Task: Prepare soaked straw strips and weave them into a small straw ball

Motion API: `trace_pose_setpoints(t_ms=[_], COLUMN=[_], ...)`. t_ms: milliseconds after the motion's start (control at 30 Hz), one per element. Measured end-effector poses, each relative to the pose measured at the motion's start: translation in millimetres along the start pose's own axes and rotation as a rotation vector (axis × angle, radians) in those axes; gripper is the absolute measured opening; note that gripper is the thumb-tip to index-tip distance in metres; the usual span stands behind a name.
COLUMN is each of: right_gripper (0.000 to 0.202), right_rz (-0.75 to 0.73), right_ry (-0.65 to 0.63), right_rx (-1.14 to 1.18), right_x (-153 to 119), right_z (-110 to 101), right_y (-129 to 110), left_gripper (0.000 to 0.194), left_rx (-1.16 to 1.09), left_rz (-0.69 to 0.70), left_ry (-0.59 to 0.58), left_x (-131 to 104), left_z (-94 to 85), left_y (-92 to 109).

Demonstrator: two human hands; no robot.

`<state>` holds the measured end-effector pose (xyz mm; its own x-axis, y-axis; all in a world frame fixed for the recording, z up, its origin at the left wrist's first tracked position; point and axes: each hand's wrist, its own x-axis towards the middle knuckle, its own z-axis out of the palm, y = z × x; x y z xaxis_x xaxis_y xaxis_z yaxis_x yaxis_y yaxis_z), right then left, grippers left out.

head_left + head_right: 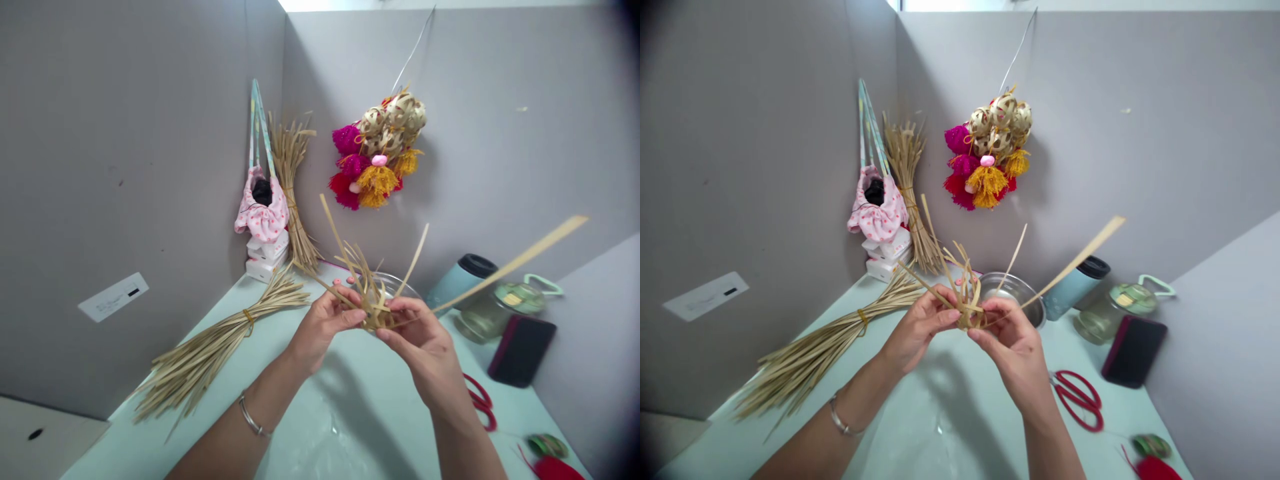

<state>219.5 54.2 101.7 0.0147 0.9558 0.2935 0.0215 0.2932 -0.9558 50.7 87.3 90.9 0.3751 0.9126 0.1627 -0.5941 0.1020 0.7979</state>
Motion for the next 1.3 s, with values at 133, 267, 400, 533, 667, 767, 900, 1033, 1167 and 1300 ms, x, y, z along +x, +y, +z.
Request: trace_pose_setpoints(t_ms=[133, 267, 400, 533, 667, 767, 900, 1033, 1167, 1300], right_gripper=[0.025, 0.029, 0.030, 0.041, 0.067, 0.074, 0.074, 0.056, 0.065, 0.079], right_rz=[-0.040, -0.005, 0.017, 0.030, 0.033, 0.005, -0.022, 0.004, 0.028, -0.027], right_ry=[0.003, -0.011, -0.071, -0.183, -0.177, -0.126, -0.097, -0.138, -0.159, -0.092], right_rx=[-0.029, -0.036, -0.074, -0.127, -0.106, -0.107, -0.081, -0.101, -0.122, -0.122], right_x=[0, -2, -4, -3, -3, -3, -2, -2, -4, -4], right_z=[2, 3, -2, -10, -8, -4, -2, -5, -6, -3], right_y=[-3, -6, -6, -4, -3, -3, -2, 2, 3, 0], left_gripper=[0.028, 0.028, 0.024, 0.026, 0.029, 0.029, 0.029, 0.029, 0.030, 0.031], left_rx=[-0.044, -0.035, 0.058, 0.064, 0.012, 0.006, 0.017, 0.060, 0.046, 0.008], left_rz=[-0.037, -0.014, 0.065, 0.027, -0.021, -0.023, -0.011, 0.031, 0.006, -0.040], left_ry=[-0.003, 0.014, -0.001, -0.043, -0.031, -0.018, -0.012, -0.015, -0.028, -0.043], left_x=[0, -1, -1, 1, 2, 2, 2, 2, 2, 1], left_z=[1.1, 3.5, 1.9, -1.1, -0.5, 0.3, -0.2, -1.6, -2.3, -1.2], left_y=[0, 1, 1, -1, -3, -3, -3, -2, 0, 1])
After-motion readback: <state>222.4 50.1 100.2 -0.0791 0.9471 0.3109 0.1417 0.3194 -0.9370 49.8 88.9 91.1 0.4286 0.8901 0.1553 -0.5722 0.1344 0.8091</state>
